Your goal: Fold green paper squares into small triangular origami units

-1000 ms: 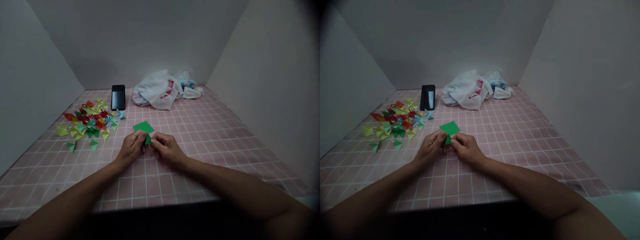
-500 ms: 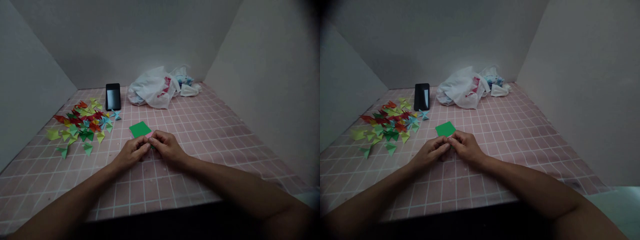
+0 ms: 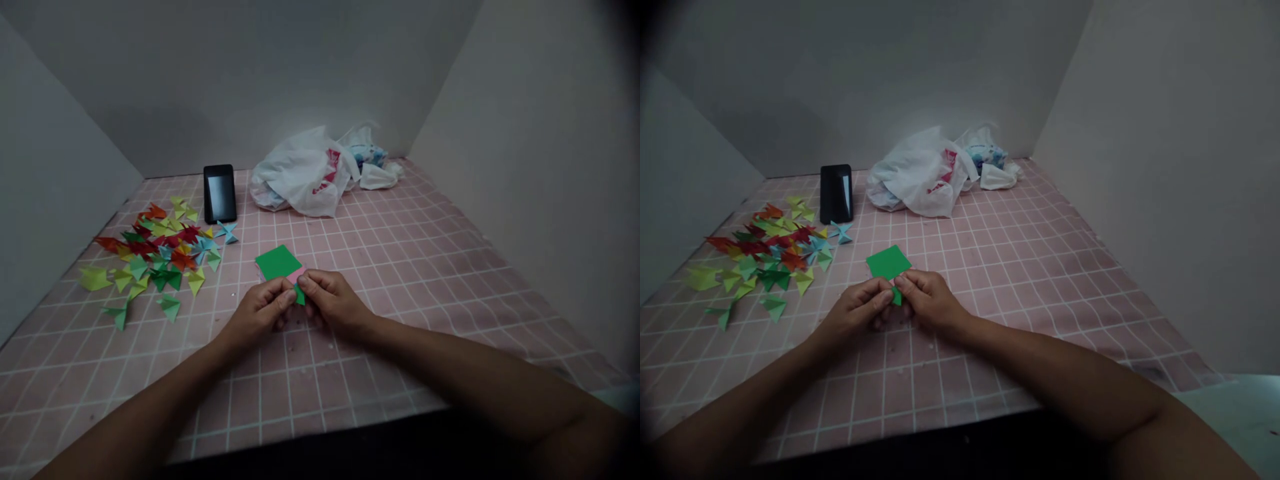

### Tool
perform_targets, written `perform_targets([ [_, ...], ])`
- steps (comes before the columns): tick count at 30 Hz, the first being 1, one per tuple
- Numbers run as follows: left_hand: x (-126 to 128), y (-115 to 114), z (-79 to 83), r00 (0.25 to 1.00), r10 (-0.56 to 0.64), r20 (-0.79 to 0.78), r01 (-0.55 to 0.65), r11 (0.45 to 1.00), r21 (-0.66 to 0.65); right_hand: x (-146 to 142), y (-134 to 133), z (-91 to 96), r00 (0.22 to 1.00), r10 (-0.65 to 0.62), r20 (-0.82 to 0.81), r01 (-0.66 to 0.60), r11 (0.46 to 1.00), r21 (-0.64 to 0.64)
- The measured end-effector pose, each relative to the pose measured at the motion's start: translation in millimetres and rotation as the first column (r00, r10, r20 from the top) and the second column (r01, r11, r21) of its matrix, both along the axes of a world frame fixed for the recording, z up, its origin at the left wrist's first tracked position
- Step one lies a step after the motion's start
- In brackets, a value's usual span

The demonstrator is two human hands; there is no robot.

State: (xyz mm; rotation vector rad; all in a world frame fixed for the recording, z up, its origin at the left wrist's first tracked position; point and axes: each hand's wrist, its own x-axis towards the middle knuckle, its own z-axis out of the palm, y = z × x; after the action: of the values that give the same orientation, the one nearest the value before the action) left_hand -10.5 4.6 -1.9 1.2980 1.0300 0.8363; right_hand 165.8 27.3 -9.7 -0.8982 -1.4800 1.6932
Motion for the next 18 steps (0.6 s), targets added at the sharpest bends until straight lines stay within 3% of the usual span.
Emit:
perform_targets([
  [6,-0.3,4.0,-8.6,0.98,0.083,0.181,-0.072,0.995,-0.065,-1.8,3.0,-7.8,0.956,0.067,-0.285,-0.114,0.982,-0.152],
  [13,-0.3,4.2,-12.0,0.956,0.063,0.287,-0.032,0.993,-0.112,-1.1,6.1,-8.5,0.938,0.072,-0.34,-0.16,0.958,-0.238],
  [18,0.9,3.9,-8.7,0.958,0.04,0.284,-0.011,0.994,-0.105,-1.3,6.2,-10.7,0.928,0.074,-0.365,-0.165,0.961,-0.224],
])
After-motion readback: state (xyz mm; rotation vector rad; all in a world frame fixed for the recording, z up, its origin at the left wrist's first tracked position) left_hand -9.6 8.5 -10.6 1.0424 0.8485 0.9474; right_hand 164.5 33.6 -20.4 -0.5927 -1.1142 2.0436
